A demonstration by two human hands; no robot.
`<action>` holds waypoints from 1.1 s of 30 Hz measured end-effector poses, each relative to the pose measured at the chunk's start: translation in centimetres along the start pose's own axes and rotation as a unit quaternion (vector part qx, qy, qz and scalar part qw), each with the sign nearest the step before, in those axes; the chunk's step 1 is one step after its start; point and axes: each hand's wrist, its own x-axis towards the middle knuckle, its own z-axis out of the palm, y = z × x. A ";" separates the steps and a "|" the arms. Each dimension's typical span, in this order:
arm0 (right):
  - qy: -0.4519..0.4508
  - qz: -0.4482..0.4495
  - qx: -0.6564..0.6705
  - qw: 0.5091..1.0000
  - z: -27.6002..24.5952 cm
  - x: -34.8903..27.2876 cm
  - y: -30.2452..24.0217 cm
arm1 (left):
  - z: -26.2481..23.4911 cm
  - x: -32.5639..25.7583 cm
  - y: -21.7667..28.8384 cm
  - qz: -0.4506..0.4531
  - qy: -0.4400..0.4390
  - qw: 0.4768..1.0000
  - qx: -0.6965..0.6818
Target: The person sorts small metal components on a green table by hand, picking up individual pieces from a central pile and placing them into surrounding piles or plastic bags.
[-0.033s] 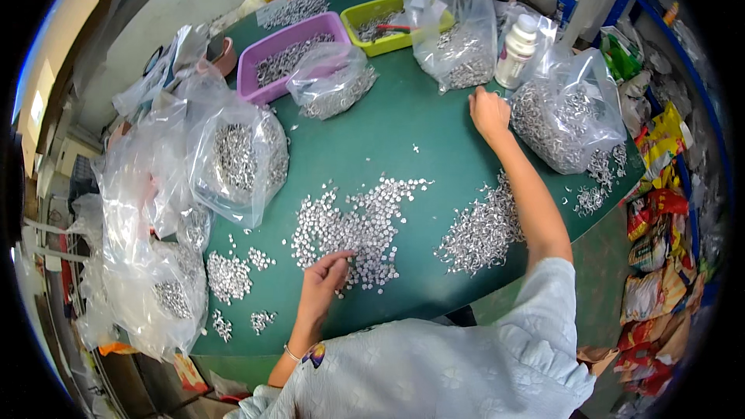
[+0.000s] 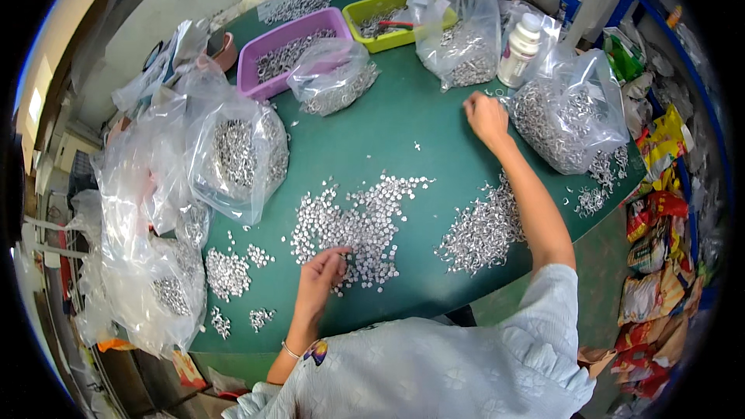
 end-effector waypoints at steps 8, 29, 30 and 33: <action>-0.292 -0.112 0.128 0.941 -3.3 -6.7 -5.2 | -3.2 3.2 0.5 0.061 0.084 0.995 -0.011; -0.415 0.173 0.709 0.543 -3.4 -12.9 -5.7 | 2.0 6.1 1.4 -0.033 -0.120 0.990 -0.061; -0.453 0.188 0.717 0.495 -3.3 -13.6 -5.9 | 2.8 6.2 1.4 -0.065 -0.137 0.981 -0.119; -0.462 0.232 0.744 0.423 -4.0 -15.4 -7.1 | 4.4 6.5 1.5 -0.139 -0.191 0.938 -0.253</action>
